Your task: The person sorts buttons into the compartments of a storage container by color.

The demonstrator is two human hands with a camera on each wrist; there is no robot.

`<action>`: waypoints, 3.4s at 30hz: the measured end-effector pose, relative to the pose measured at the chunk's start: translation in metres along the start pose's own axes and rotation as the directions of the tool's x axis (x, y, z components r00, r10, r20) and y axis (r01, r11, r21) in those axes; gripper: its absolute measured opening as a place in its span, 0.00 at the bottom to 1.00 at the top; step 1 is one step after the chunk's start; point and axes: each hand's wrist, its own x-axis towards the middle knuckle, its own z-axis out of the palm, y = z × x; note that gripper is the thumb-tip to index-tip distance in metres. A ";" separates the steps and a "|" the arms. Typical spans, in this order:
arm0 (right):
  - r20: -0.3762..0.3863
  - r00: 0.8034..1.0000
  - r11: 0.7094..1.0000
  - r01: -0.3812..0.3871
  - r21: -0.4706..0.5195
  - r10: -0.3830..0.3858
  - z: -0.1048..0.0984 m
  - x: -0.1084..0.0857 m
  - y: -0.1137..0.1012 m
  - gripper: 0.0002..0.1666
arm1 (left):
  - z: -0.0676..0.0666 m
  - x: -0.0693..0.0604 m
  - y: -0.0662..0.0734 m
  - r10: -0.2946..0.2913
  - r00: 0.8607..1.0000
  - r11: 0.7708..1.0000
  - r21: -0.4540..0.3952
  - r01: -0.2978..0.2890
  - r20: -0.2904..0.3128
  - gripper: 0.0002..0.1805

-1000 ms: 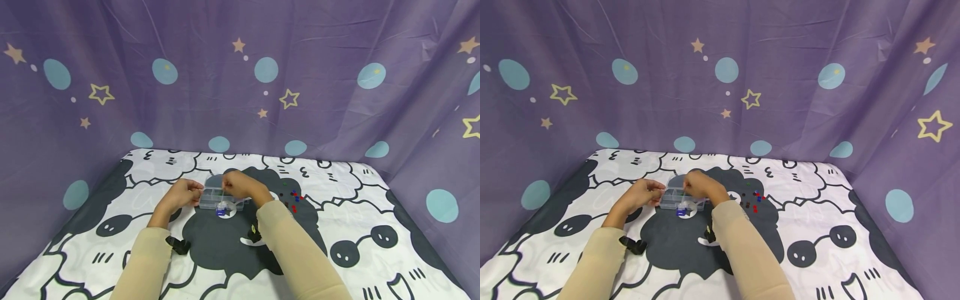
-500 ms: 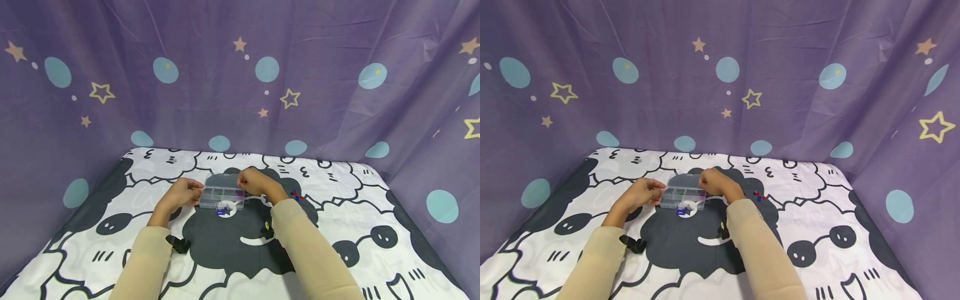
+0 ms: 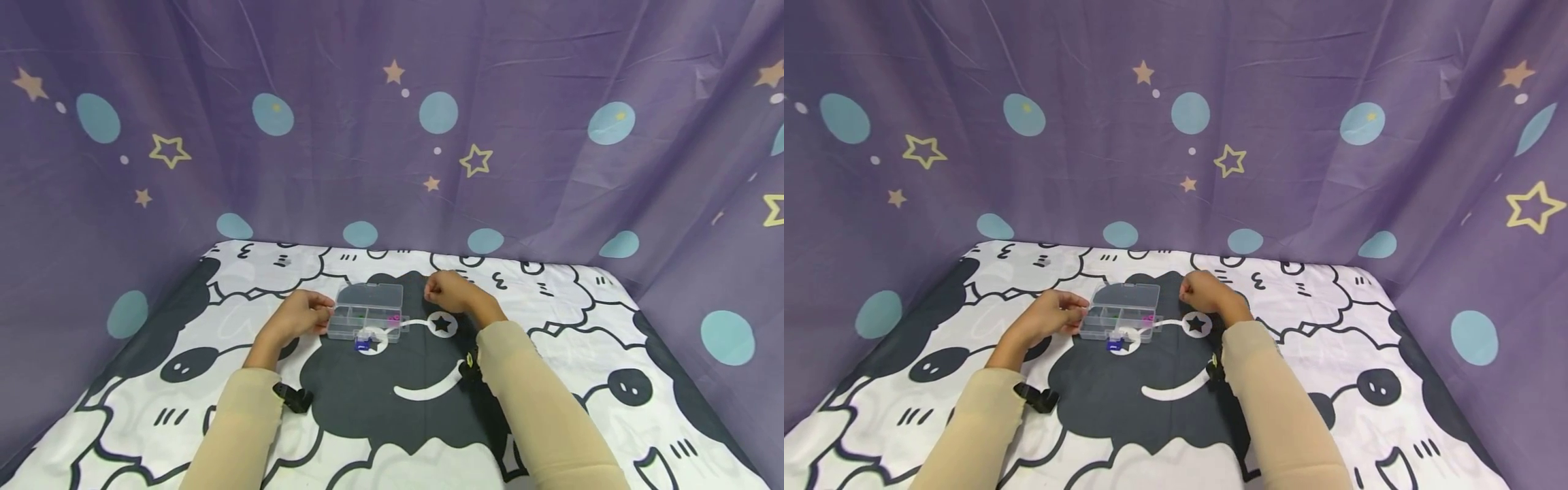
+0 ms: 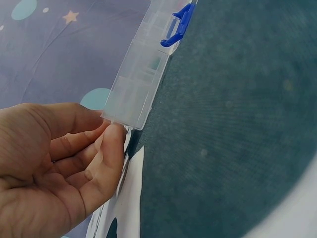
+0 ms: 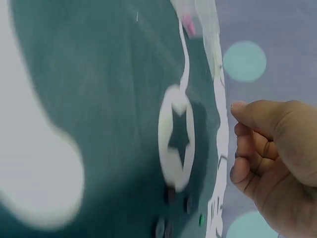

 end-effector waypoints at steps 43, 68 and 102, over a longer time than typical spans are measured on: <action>-0.025 0.996 0.993 -0.087 -0.083 0.085 -0.022 -0.034 0.074 0.02 | 0.000 0.000 0.001 0.006 1.000 1.000 -0.013 -0.006 -0.004 0.14; 0.057 0.995 0.996 -0.083 -0.020 0.084 -0.022 -0.034 0.076 0.06 | 0.000 0.001 0.000 -0.001 1.000 1.000 -0.031 0.001 -0.004 0.14; -0.007 0.995 0.995 0.098 -0.028 -0.098 -0.021 -0.015 0.040 0.06 | 0.001 0.000 -0.002 0.020 1.000 0.999 -0.035 -0.020 -0.004 0.13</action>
